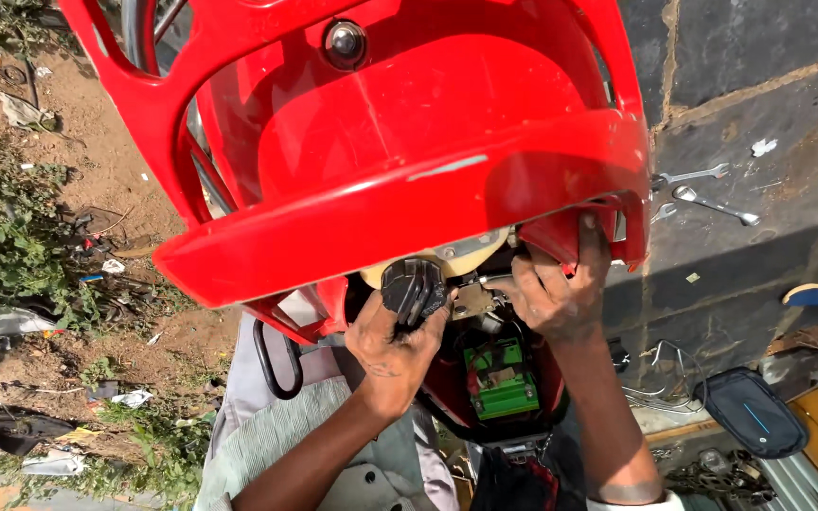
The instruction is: The person works on a red scooter with its under-seat panel removed, using a screwdriver and wrenches to loosen and tighten fasteners around the fuel tank and battery area. They lift and set aside the scooter seat, reposition around the vehicle, and continue turning wrenches on components inside the open compartment.
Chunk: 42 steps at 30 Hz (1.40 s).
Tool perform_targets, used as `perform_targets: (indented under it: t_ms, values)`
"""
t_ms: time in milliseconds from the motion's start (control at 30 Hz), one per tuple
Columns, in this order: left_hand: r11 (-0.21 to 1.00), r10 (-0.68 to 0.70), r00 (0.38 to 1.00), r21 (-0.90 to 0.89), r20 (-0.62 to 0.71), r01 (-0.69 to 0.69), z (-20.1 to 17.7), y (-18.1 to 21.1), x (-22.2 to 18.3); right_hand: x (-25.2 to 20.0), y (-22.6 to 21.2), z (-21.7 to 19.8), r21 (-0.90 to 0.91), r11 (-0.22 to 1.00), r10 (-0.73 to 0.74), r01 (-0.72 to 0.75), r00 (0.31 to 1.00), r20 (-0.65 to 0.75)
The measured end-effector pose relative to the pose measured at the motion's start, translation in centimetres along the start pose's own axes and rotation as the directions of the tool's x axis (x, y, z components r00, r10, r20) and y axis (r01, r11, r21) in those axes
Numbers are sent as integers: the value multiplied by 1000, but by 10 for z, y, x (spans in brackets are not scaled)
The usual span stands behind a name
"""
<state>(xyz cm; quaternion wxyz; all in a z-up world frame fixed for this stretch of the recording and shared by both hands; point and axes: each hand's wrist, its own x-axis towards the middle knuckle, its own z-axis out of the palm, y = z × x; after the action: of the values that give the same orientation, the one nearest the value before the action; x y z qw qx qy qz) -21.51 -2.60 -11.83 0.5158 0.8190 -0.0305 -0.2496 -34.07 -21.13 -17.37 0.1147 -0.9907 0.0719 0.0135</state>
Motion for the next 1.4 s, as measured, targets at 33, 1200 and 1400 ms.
perform_targets:
  t_ms: [33, 1200, 1400]
  values:
    - [1000, 17, 1000, -2, 5, -17, 0, 2, 1, 3, 0, -1, -8, 1000, 6, -6, 1000, -14]
    - [422, 126, 300, 223, 945, -879, 72, -3, 61, -180, -363, 83, 966, -166, 985, -198, -69, 155]
    - [280, 202, 332, 271, 921, -921, 68, -8, 58, -233, -662, 168, 812, -315, 356, 491, -732, 581]
